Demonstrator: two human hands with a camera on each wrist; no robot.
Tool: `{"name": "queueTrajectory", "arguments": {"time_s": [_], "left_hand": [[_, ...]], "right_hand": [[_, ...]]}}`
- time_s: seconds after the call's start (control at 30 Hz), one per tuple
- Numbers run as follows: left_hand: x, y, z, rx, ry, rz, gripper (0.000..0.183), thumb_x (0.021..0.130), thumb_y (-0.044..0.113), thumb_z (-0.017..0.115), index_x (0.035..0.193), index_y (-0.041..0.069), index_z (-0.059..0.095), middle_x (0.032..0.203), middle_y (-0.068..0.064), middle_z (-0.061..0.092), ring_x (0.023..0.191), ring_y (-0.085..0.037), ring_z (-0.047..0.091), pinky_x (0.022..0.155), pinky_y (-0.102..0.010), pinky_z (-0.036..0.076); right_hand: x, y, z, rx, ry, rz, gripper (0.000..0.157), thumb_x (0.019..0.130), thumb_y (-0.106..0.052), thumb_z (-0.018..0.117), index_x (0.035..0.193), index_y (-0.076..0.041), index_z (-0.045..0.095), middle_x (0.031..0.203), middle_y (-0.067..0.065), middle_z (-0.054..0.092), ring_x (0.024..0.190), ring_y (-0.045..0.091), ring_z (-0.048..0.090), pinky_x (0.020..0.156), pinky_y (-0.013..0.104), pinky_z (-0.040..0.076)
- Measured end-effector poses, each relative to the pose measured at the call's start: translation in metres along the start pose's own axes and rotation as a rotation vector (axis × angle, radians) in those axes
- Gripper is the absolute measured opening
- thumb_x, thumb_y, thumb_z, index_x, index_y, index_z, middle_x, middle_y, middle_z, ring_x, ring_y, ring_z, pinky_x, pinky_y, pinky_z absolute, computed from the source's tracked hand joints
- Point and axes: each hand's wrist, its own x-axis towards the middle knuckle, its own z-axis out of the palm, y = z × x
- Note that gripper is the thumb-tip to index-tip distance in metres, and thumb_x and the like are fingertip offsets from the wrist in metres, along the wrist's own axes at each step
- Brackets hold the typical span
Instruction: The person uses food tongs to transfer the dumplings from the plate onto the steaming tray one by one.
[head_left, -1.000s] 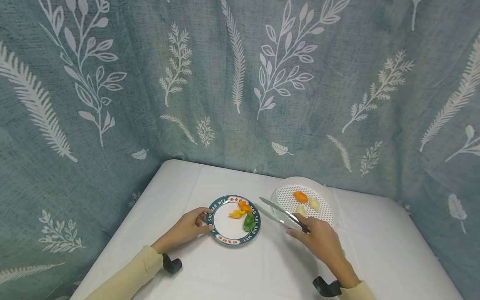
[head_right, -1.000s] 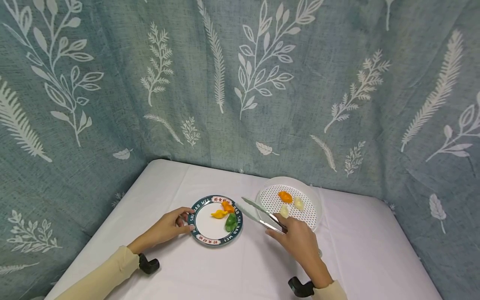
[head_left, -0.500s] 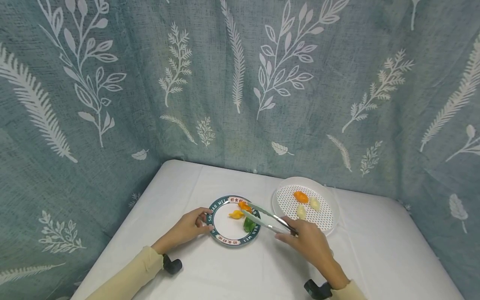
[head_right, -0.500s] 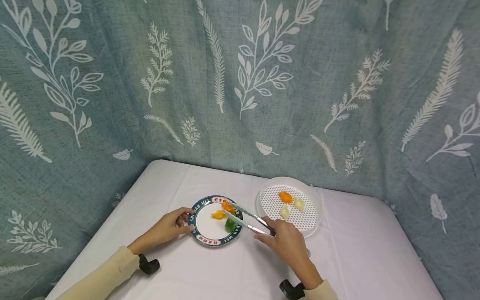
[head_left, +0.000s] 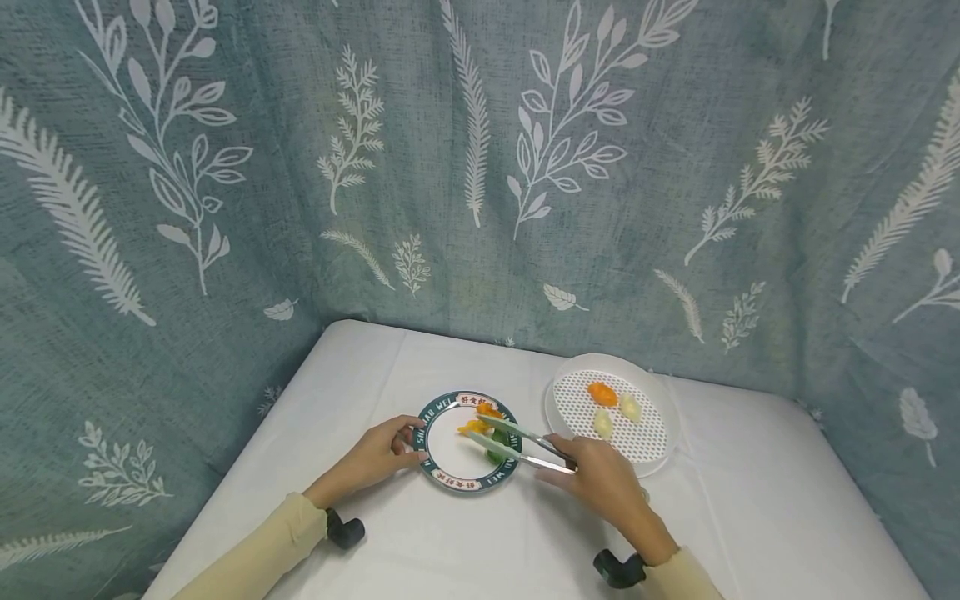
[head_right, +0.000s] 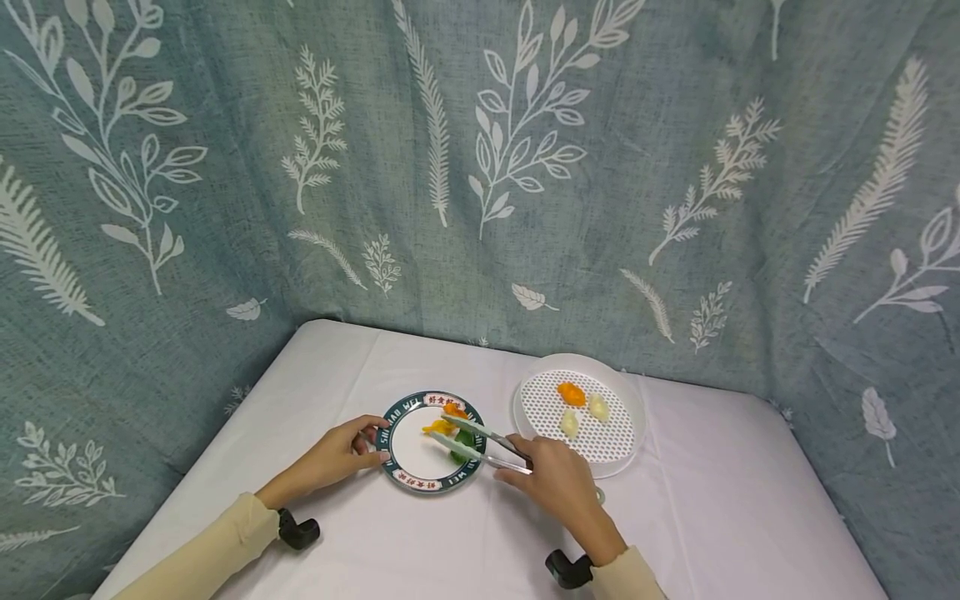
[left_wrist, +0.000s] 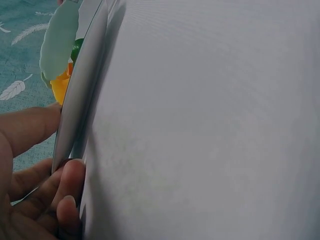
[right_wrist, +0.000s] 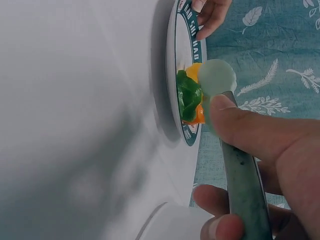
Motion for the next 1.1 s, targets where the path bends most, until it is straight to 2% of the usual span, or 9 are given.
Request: {"name": "queueTrajectory", "arguments": {"time_s": [0.23, 0.53, 0.83, 1.1], "left_hand": [[-0.001, 0.0, -0.001, -0.006, 0.0, 0.007, 0.054, 0.089, 0.027, 0.082, 0.136, 0.011, 0.062, 0.101, 0.004, 0.06, 0.079, -0.012, 0.053, 0.064, -0.026, 0.046], [-0.001, 0.0, -0.001, -0.007, 0.003, 0.0, 0.054, 0.089, 0.027, 0.083, 0.136, 0.011, 0.062, 0.102, 0.003, 0.06, 0.079, -0.012, 0.053, 0.064, -0.026, 0.046], [0.001, -0.003, 0.002, -0.003, 0.008, -0.03, 0.055, 0.088, 0.027, 0.084, 0.137, 0.015, 0.062, 0.102, 0.006, 0.059, 0.079, -0.011, 0.054, 0.065, -0.027, 0.048], [0.0, -0.002, 0.0, -0.005, 0.004, -0.01, 0.054, 0.088, 0.028, 0.083, 0.136, 0.014, 0.062, 0.102, 0.005, 0.06, 0.079, -0.012, 0.053, 0.064, -0.027, 0.047]], "right_hand": [[0.012, -0.005, -0.003, -0.064, -0.016, -0.032, 0.056, 0.079, -0.047, 0.087, 0.127, -0.02, 0.075, 0.061, -0.006, 0.042, 0.055, 0.011, 0.038, 0.048, 0.028, 0.03], [0.021, -0.011, -0.013, -0.082, -0.048, -0.076, 0.052, 0.079, -0.044, 0.088, 0.122, -0.019, 0.077, 0.061, -0.009, 0.047, 0.054, 0.011, 0.041, 0.047, 0.029, 0.033], [0.027, -0.017, -0.009, -0.104, -0.047, -0.117, 0.052, 0.078, -0.046, 0.088, 0.121, -0.018, 0.078, 0.064, -0.009, 0.053, 0.056, 0.013, 0.043, 0.049, 0.031, 0.035], [0.027, -0.017, -0.015, -0.102, -0.089, -0.048, 0.051, 0.078, -0.046, 0.089, 0.12, -0.02, 0.078, 0.068, -0.008, 0.057, 0.056, 0.014, 0.046, 0.049, 0.032, 0.038]]}}
